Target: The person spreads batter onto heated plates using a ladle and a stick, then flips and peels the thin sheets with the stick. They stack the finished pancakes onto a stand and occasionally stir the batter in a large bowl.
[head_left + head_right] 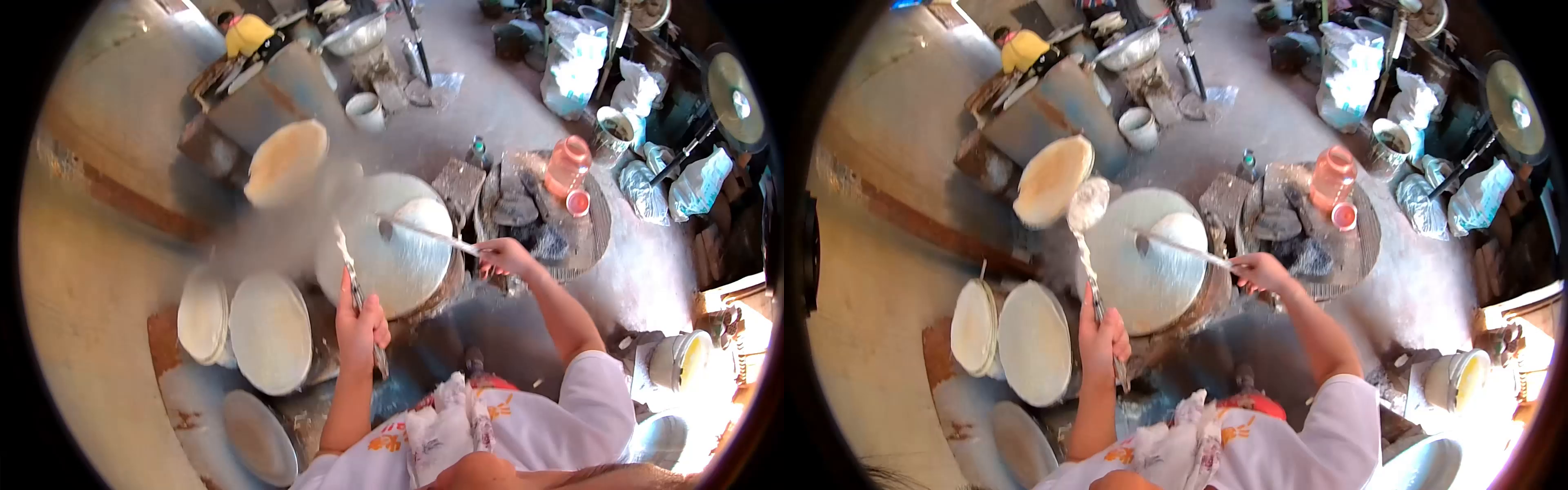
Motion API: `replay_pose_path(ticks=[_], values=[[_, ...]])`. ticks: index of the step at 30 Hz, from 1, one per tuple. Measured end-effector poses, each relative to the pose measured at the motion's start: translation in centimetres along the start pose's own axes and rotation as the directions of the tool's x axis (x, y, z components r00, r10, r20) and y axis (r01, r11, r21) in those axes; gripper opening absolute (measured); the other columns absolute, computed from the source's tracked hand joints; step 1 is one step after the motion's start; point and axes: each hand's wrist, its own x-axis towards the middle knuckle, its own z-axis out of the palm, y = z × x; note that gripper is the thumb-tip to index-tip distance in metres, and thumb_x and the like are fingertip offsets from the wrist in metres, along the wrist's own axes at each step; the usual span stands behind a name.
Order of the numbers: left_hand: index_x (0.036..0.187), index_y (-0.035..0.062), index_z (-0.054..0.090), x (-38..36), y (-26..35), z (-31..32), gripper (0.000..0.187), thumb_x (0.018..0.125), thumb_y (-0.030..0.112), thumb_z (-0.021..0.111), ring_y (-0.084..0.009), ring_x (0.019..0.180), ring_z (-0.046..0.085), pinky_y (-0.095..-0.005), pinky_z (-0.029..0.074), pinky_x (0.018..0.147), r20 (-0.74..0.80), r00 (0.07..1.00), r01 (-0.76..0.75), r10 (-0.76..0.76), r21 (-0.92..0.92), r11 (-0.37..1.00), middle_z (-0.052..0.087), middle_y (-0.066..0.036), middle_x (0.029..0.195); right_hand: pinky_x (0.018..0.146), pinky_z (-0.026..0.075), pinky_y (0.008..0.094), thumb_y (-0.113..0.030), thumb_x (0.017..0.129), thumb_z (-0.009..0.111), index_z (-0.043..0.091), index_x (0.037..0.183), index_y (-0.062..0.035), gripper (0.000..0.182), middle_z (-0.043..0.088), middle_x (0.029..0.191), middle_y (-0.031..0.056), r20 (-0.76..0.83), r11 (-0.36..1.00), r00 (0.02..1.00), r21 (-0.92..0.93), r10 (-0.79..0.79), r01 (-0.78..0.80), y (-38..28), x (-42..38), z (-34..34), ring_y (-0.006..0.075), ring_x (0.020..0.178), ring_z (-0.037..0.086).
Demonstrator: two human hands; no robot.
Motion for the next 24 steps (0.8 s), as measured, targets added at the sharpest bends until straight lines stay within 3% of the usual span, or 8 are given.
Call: replay_pose_path(ticks=[2, 3, 5, 9, 11, 16, 19, 24], values=[[0.148, 0.0193, 0.014, 1.7, 0.0, 1.4, 0.065, 0.094, 0.005, 0.046, -0.0048, 0.039, 0.032, -0.022, 0.03, 0.035, 0.025, 1.0, 0.008, -0.008, -0.003, 1.0, 0.035, 0.004, 0.055, 0.055, 0.05, 0.0306, -0.02, 0.089, 0.057, 0.065, 0.116, -0.0147, 0.028, 0.066, 0.077, 0.006, -0.059, 0.978, 0.994, -0.189, -0.096, 0.084, -3.4, 2.0, 1.4, 0.0135, 0.058, 0.06], [0.148, 0.019, 0.014, 2.3, 0.0, 1.9, 0.065, 0.094, 0.005, 0.047, -0.0047, 0.039, 0.031, -0.0219, 0.03, 0.034, 0.038, 0.999, 0.013, -0.013, -0.001, 1.0, 0.035, 0.004, 0.055, 0.062, 0.052, 0.0348, -0.017, 0.089, 0.052, 0.06, 0.121, -0.0173, 0.033, 0.066, 0.079, 0.008, -0.098, 0.744, 0.868, -0.567, -0.487, 0.354, -2.4, 4.2, 3.6, 0.022, 0.068, 0.064], [0.148, 0.0184, 0.013, 2.9, -0.4, 2.4, 0.065, 0.094, 0.006, 0.047, -0.0045, 0.039, 0.031, -0.0217, 0.03, 0.034, 0.052, 0.998, 0.04, -0.04, 0.005, 0.999, 0.035, 0.005, 0.056, 0.065, 0.05, 0.0407, -0.012, 0.089, 0.047, 0.048, 0.13, -0.0219, 0.042, 0.062, 0.08, 0.0114, 0.032, 0.523, 0.971, -0.838, -0.239, 0.156, -7.5, 3.2, 7.3, 0.029, 0.078, 0.064], [0.148, 0.0181, 0.012, 3.4, 0.8, 1.5, 0.066, 0.094, 0.006, 0.048, -0.0045, 0.04, 0.032, -0.0218, 0.03, 0.034, 0.111, 0.992, 0.055, -0.052, -0.022, 0.998, 0.034, 0.005, 0.056, 0.065, 0.05, 0.0422, -0.008, 0.083, 0.05, 0.046, 0.132, -0.0247, 0.051, 0.06, 0.085, 0.0136, -0.326, 0.765, 0.855, -0.633, -0.403, 0.12, -2.5, -0.8, 6.5, 0.0309, 0.076, 0.063], [0.148, 0.0211, 0.014, 4.5, 1.3, 1.8, 0.063, 0.095, 0.007, 0.046, -0.0047, 0.04, 0.031, -0.0211, 0.03, 0.035, 0.121, 0.99, 0.062, -0.068, 0.05, 0.997, 0.034, 0.004, 0.058, 0.064, 0.05, 0.0428, -0.007, 0.083, 0.05, 0.051, 0.128, -0.0241, 0.048, 0.062, 0.079, 0.0126, -0.385, 0.797, 0.897, -0.601, -0.217, -0.065, -2.3, -2.3, 5.3, 0.0329, 0.073, 0.063], [0.143, 0.0283, 0.028, 8.7, -0.3, 5.1, 0.051, 0.097, 0.013, 0.043, -0.0037, 0.041, 0.031, -0.0188, 0.029, 0.035, 0.245, 0.947, 0.251, -0.207, -0.164, 0.954, 0.034, 0.004, 0.062, 0.06, 0.049, 0.0431, -0.009, 0.084, 0.048, 0.054, 0.125, -0.0202, 0.043, 0.059, 0.075, 0.0127, -0.272, 0.614, 0.843, -0.785, -0.464, 0.084, -2.6, 1.9, 8.8, 0.0324, 0.068, 0.062], [0.141, 0.0293, 0.031, 7.6, 2.1, 0.5, 0.049, 0.097, 0.016, 0.046, -0.002, 0.041, 0.03, -0.0161, 0.027, 0.035, 0.484, 0.85, 0.45, -0.21, -0.456, 0.768, 0.033, 0.005, 0.062, 0.056, 0.049, 0.0413, -0.009, 0.086, 0.048, 0.054, 0.124, -0.0174, 0.04, 0.061, 0.074, 0.0134, -0.437, 0.767, 0.852, -0.638, -0.289, -0.067, 0.9, -1.4, 5.5, 0.0318, 0.065, 0.062], [0.125, 0.0287, 0.047, 7.0, 2.3, -1.8, 0.03, 0.097, 0.017, 0.047, -0.0008, 0.043, 0.031, -0.0155, 0.028, 0.035, 0.294, 0.892, 0.452, -0.343, -0.579, 0.679, 0.035, 0.006, 0.064, 0.056, 0.05, 0.0447, -0.014, 0.086, 0.052, 0.054, 0.123, -0.0187, 0.037, 0.061, 0.072, 0.0142, -0.262, 0.667, 0.822, -0.724, -0.505, 0.179, 0.8, -0.9, 8.2, 0.0343, 0.062, 0.061]])
